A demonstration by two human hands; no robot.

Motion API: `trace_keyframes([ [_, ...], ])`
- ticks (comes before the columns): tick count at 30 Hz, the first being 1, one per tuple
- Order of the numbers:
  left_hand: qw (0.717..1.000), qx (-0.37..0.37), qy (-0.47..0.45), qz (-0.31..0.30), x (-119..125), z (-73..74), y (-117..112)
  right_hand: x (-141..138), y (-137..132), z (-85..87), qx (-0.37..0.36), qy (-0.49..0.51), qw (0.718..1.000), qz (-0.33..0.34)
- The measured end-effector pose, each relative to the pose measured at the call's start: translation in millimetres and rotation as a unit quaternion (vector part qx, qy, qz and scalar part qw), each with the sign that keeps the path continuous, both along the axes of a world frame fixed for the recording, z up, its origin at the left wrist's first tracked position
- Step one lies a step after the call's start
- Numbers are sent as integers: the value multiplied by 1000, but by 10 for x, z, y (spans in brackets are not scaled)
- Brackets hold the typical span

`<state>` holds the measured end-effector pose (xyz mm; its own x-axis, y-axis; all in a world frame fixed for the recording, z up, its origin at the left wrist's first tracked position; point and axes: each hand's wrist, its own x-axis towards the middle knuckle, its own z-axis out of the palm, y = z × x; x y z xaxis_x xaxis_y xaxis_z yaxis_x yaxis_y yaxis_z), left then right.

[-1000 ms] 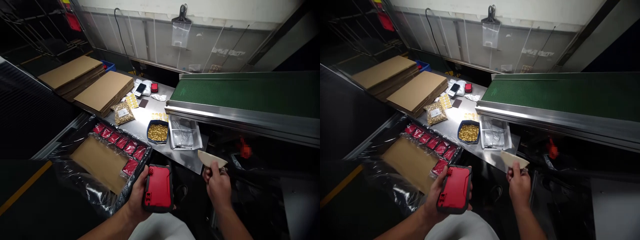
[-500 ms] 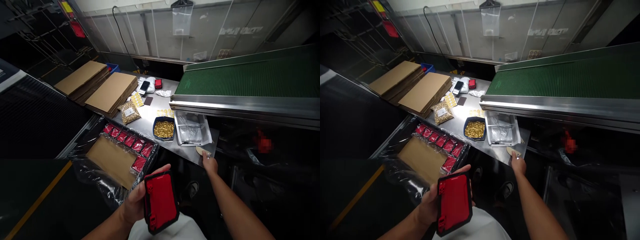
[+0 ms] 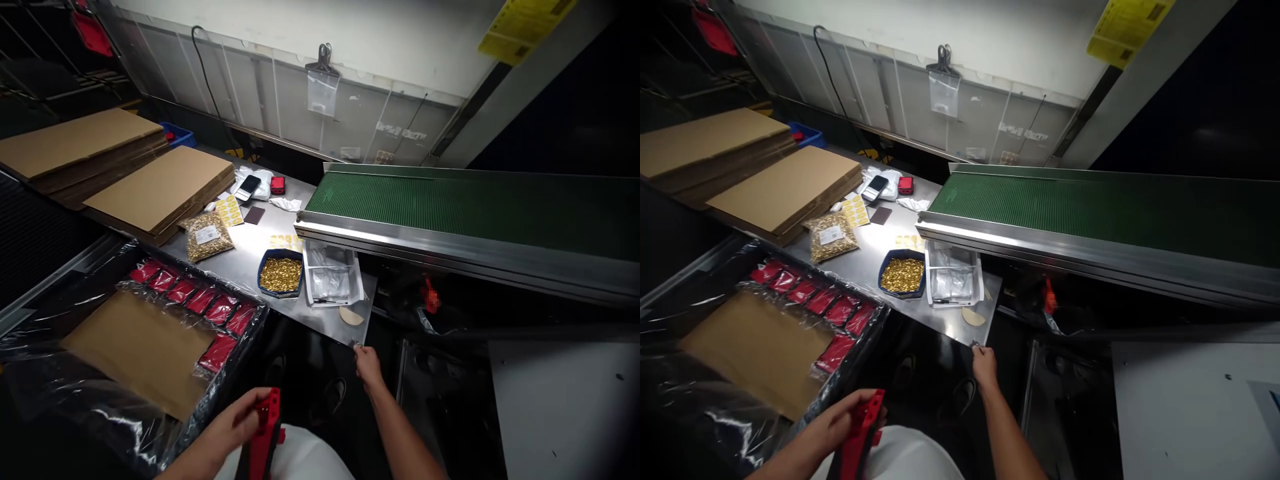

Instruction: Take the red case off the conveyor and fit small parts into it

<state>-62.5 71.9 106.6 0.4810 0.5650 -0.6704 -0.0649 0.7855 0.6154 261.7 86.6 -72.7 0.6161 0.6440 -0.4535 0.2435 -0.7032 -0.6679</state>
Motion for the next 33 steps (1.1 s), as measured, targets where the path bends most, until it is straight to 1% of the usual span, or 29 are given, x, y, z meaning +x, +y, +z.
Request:
trace_keyframes([
  [2, 997, -60, 27, 51, -60, 55, 48, 59, 82, 10, 31, -22, 999, 17],
  [3, 993, -82, 49, 71, -101, 76, 75, 86, 108, 10, 45, -37, 998, 22],
  [4, 990, -89, 76, 82, -150, 87, 99, 109, 120, 5, 55, -52, 997, 26],
  [5, 988, -77, 103, 83, -204, 87, 121, 129, 121, -5, 59, -64, 996, 31],
  [6, 988, -48, 126, 79, -260, 75, 138, 149, 112, -17, 58, -72, 995, 39],
  [8, 986, 26, 147, 71, -357, 21, 158, 188, 79, -43, 56, -82, 994, 54],
  [10, 983, 82, 139, 87, -389, -37, 156, 231, 43, -51, 55, -87, 993, 60],
  [11, 982, 94, 126, 102, -368, -53, 147, 249, 28, -42, 51, -86, 993, 59],
  [13, 982, 91, 76, 146, -258, -47, 114, 261, 4, 7, 40, -68, 995, 61],
  [14, 983, 75, 39, 166, -181, -32, 94, 249, -3, 44, 36, -51, 996, 64],
  [15, 981, 40, -14, 191, -101, -17, 75, 220, -7, 87, 35, -30, 997, 67],
  [16, 974, -16, -77, 214, -26, -10, 60, 176, -7, 133, 38, -7, 997, 70],
  [17, 965, -82, -134, 209, 37, -12, 49, 115, -1, 183, 41, 19, 996, 72],
  [19, 945, -175, -226, 157, 113, -46, 45, -46, 25, 302, 41, 75, 993, 83],
  [20, 937, -199, -254, 134, 129, -69, 53, -142, 45, 376, 39, 102, 990, 92],
  [21, 932, -208, -269, 128, 136, -92, 66, -244, 68, 465, 37, 127, 986, 102],
  [22, 929, -211, -269, 142, 137, -109, 86, -350, 95, 570, 34, 149, 982, 112],
  [24, 927, -215, -237, 194, 134, -117, 141, -563, 158, 833, 29, 188, 973, 128],
  [27, 929, -215, -181, 241, 135, -63, 229, -865, 253, 1345, 25, 245, 956, 160],
  [29, 931, -204, -162, 255, 134, -1, 264, -1049, 298, 1715, 35, 265, 940, 212],
  [30, 931, -196, -160, 262, 131, 32, 270, -1137, 312, 1887, 48, 258, 932, 251],
  [32, 928, -182, -168, 277, 122, 95, 262, -1300, 324, 2172, 70, 228, 913, 332],
  [33, 926, -178, -176, 284, 116, 124, 251, -1375, 323, 2275, 82, 207, 902, 369],
])
